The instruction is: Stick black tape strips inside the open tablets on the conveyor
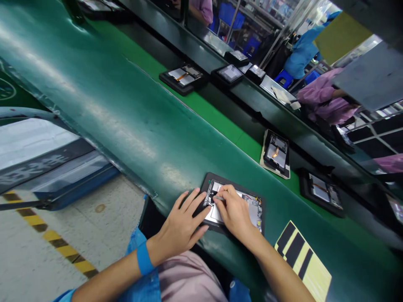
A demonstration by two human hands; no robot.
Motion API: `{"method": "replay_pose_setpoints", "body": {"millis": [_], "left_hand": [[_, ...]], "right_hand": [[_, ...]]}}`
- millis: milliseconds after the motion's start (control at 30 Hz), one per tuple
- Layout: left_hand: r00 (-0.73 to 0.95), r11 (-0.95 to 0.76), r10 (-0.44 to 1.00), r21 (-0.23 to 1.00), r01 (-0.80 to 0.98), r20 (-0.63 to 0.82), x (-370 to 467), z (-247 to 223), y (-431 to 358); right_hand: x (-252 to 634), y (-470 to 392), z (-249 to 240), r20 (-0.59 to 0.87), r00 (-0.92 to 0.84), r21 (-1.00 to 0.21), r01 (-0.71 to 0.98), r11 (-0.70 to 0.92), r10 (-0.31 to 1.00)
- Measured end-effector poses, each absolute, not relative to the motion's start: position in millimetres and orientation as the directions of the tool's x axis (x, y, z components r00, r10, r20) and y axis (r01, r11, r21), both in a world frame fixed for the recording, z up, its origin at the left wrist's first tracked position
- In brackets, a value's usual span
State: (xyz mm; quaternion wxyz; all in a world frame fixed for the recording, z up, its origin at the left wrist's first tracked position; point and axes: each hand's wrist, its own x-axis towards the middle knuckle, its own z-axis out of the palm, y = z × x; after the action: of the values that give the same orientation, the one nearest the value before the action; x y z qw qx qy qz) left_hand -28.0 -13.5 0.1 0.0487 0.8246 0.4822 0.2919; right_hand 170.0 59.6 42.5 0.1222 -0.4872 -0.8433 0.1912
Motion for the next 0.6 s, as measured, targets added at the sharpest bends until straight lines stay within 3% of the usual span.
{"method": "replay_pose_setpoints", "body": {"millis": [267,600], "left_hand": [[0.425,-0.510,0.852,0.304,0.805,0.305,-25,1,-5],[0.401,-0.478,0.871,0.304,0.824,0.282,-17,1,-1]], "right_hand": [[168,59,38,0.036,-0.474,-0.421,0.791,0.443,0.880],[196,54,38,0.149,-0.390,-0.526,0.747,0.407,0.909]]}}
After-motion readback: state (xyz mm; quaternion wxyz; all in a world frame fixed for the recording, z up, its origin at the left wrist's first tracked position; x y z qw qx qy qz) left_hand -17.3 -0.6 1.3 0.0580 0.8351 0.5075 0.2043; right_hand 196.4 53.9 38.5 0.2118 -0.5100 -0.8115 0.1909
